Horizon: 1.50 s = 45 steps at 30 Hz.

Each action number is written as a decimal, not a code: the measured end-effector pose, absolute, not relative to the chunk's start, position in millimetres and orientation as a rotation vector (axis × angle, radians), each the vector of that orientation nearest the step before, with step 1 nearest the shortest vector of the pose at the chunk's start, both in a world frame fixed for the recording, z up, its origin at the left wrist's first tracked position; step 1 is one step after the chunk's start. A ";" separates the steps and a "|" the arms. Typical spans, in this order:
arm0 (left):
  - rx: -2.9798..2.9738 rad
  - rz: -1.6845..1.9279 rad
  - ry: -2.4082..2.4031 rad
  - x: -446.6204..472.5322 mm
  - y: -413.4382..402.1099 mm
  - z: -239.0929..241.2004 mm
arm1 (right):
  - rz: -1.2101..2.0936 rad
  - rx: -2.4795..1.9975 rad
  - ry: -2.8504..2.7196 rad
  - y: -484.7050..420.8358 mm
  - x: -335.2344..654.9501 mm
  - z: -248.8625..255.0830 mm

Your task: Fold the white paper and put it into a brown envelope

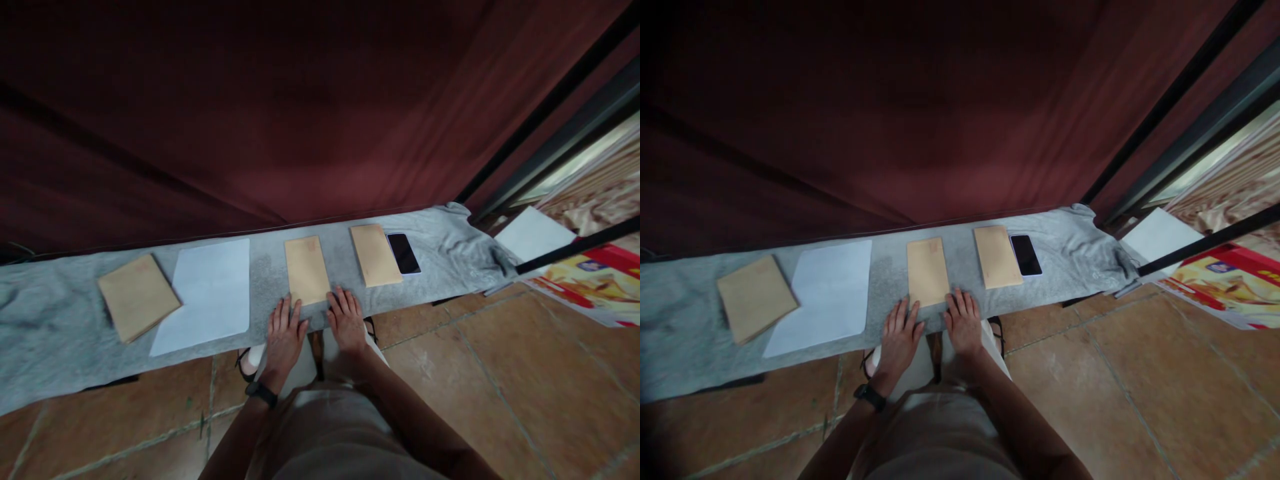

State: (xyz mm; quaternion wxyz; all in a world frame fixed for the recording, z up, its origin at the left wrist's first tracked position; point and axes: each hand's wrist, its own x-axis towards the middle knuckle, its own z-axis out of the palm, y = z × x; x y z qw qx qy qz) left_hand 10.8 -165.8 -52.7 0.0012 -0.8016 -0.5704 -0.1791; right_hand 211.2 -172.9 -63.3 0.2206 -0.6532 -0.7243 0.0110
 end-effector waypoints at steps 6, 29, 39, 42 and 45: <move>-2.484 -0.443 -1.840 13.1 -167.0 -50.8 | 0.067 -1.762 -1.977 -173.9 211.7 -61.1; -2.504 -0.202 -1.891 6.7 -157.2 -60.7 | 0.162 -1.673 -1.835 -170.8 210.3 -68.1; -2.479 -0.136 -1.992 11.8 -155.6 -56.9 | 0.200 -1.664 -1.858 -171.5 213.4 -69.6; -2.489 -0.094 -2.025 12.7 -155.0 -54.2 | 0.217 -1.652 -1.868 -171.2 214.3 -69.0; -2.502 -0.051 -2.066 13.0 -153.6 -52.0 | 0.240 -1.640 -1.857 -171.1 215.4 -67.5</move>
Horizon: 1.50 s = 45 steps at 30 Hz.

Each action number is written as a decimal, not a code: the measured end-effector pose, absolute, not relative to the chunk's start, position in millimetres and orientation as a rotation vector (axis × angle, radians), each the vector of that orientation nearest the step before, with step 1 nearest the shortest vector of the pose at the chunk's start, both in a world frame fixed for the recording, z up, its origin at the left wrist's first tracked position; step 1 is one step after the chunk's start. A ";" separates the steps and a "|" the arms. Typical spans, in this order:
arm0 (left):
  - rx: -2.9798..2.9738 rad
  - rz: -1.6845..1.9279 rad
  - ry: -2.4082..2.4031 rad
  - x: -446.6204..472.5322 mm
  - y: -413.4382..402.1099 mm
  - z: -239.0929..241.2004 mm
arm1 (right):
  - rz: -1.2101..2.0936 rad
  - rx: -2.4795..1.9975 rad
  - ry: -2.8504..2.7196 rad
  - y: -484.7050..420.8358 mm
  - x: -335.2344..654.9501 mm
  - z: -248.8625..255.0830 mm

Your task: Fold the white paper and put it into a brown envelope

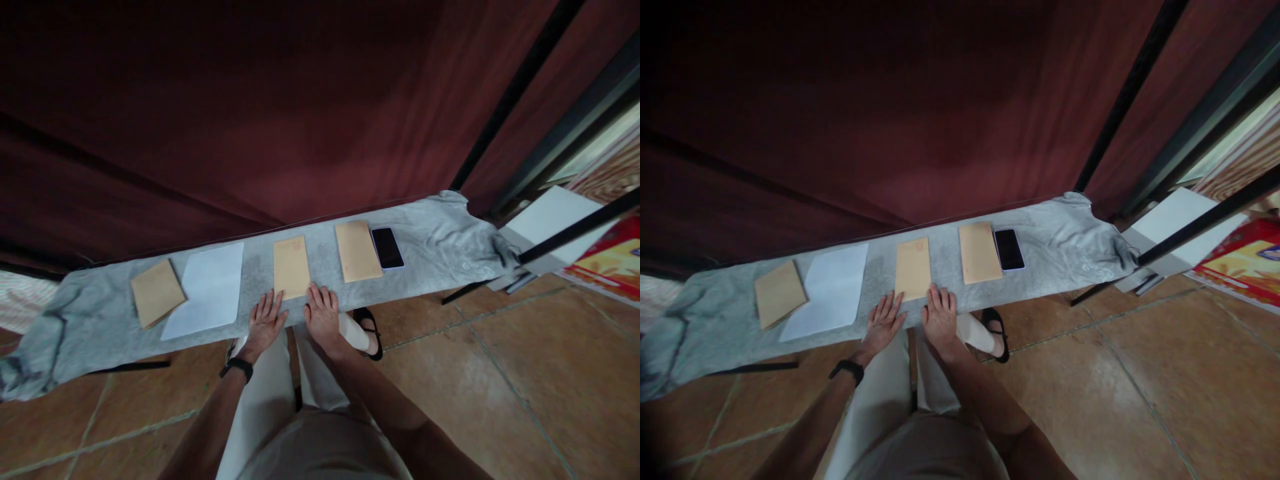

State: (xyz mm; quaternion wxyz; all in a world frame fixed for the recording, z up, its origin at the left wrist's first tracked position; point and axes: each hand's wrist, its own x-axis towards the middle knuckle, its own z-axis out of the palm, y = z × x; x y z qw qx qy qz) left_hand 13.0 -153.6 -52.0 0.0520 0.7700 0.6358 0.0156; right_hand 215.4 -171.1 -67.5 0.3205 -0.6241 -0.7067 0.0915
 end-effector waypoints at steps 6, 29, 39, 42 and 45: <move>2.284 -0.001 1.949 13.0 -147.8 -50.6 | 0.267 -1.658 -1.896 -170.6 218.6 -64.7; 2.390 0.053 1.940 10.6 -154.6 -56.9 | 0.278 -1.610 -1.946 -168.5 227.4 -57.4; 2.526 0.162 1.933 8.5 -159.4 -61.8 | 0.218 -1.593 -2.033 -165.6 233.0 -51.6; 2.546 0.205 1.934 10.1 -160.4 -61.3 | 0.204 -1.601 -2.071 -165.5 233.6 -51.9; 2.557 0.246 1.929 10.5 -160.9 -59.1 | 0.190 -1.615 -2.098 -165.7 233.6 -51.4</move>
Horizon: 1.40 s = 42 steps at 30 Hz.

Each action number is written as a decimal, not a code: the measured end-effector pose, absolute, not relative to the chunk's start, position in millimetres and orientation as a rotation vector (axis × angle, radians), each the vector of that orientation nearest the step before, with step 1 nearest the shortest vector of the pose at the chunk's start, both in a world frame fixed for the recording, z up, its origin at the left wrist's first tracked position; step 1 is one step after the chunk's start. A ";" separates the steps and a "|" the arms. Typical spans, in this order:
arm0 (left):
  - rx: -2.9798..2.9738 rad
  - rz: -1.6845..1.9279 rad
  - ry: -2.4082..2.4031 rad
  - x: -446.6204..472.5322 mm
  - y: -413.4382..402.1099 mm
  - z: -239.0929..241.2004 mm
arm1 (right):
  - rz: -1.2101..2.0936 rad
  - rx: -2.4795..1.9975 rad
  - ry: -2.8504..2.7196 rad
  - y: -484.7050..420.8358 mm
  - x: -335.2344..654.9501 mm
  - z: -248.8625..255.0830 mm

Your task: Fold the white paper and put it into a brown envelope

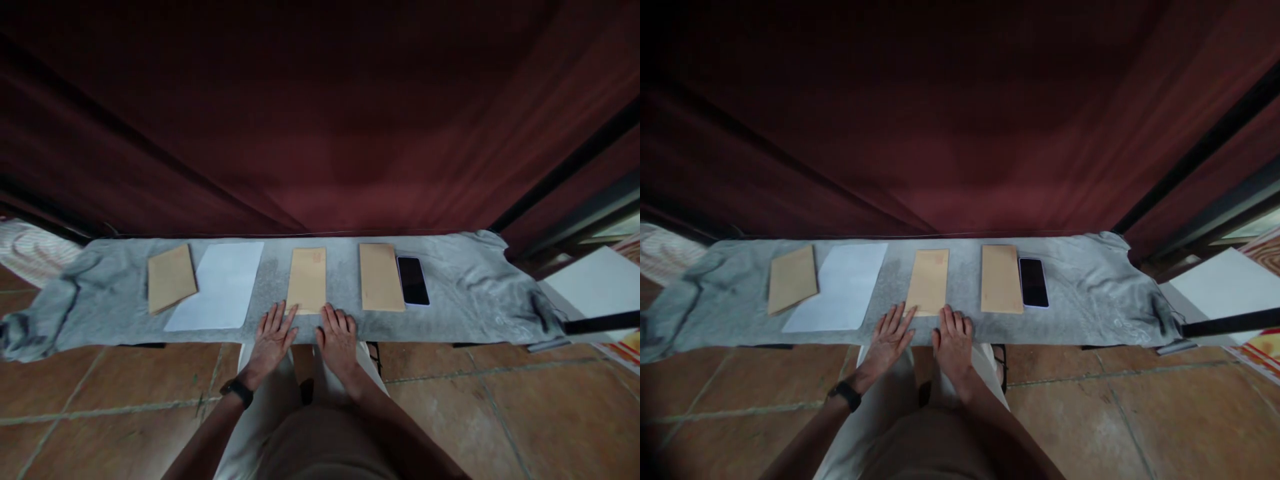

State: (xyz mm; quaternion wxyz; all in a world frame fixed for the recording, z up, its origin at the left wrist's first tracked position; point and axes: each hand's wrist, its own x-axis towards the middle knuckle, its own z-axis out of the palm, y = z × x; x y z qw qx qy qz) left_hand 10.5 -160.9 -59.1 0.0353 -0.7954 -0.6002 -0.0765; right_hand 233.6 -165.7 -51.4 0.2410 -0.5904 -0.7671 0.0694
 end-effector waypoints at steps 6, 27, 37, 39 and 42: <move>-2.435 -0.376 -1.871 16.9 -166.8 -54.2 | 0.152 -1.617 -2.133 -165.7 233.0 -51.5; -2.627 -0.527 -1.768 41.8 -176.7 -66.9 | 0.299 -1.431 -2.282 -166.0 182.3 -42.7; -2.599 -0.455 -1.818 31.8 -173.8 -50.9 | 0.144 -1.601 -2.250 -167.2 193.4 -53.0; -2.571 -0.465 -1.865 30.5 -173.5 -50.5 | 0.133 -1.639 -2.232 -166.2 195.3 -54.1; -2.535 -0.471 -1.919 29.7 -173.5 -49.8 | 0.134 -1.656 -2.222 -165.1 198.0 -54.9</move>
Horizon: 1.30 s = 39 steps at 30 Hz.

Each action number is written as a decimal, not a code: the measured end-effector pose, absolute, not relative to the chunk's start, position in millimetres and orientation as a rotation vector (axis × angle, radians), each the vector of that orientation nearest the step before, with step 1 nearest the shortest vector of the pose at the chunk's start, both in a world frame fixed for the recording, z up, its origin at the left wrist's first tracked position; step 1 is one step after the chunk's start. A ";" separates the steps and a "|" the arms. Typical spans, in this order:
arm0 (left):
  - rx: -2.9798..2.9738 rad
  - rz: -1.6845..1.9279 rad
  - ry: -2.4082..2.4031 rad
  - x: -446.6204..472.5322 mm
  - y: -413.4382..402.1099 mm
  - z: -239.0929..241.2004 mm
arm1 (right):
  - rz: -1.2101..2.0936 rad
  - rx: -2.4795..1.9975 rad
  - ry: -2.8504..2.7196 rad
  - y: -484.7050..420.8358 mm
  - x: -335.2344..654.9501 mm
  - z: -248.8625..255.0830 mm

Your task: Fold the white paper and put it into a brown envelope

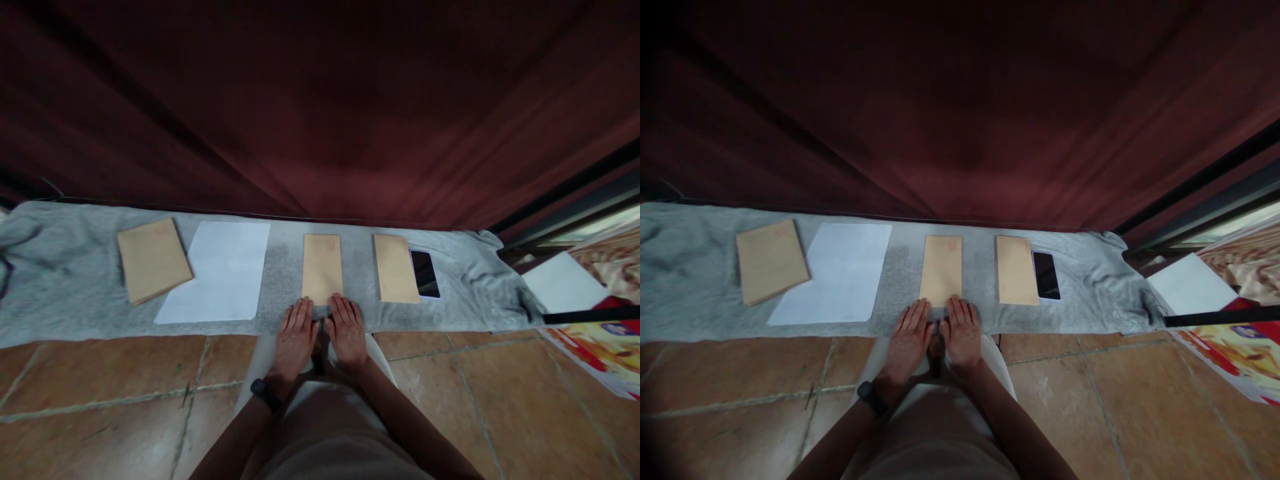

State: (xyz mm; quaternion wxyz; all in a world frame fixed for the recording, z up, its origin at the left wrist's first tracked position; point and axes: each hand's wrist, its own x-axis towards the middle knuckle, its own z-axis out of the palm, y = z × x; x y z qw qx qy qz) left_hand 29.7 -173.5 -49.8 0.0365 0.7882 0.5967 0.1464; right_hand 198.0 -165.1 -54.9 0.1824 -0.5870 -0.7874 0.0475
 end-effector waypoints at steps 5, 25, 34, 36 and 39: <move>2.470 0.468 1.749 39.7 -167.3 -47.0 | 0.139 -1.643 -2.250 -164.6 200.4 -54.5; 2.468 0.495 1.712 31.3 -165.2 -52.0 | 0.139 -1.614 -2.245 -167.5 200.6 -48.0; 2.495 0.413 1.700 29.6 -165.8 -50.8 | 0.221 -1.579 -2.311 -163.8 185.7 -46.8; 2.491 0.429 1.704 30.0 -165.6 -50.4 | 0.194 -1.604 -2.284 -163.2 189.7 -48.8; 2.492 0.442 1.702 30.0 -164.7 -49.6 | 0.174 -1.625 -2.255 -162.4 195.2 -51.6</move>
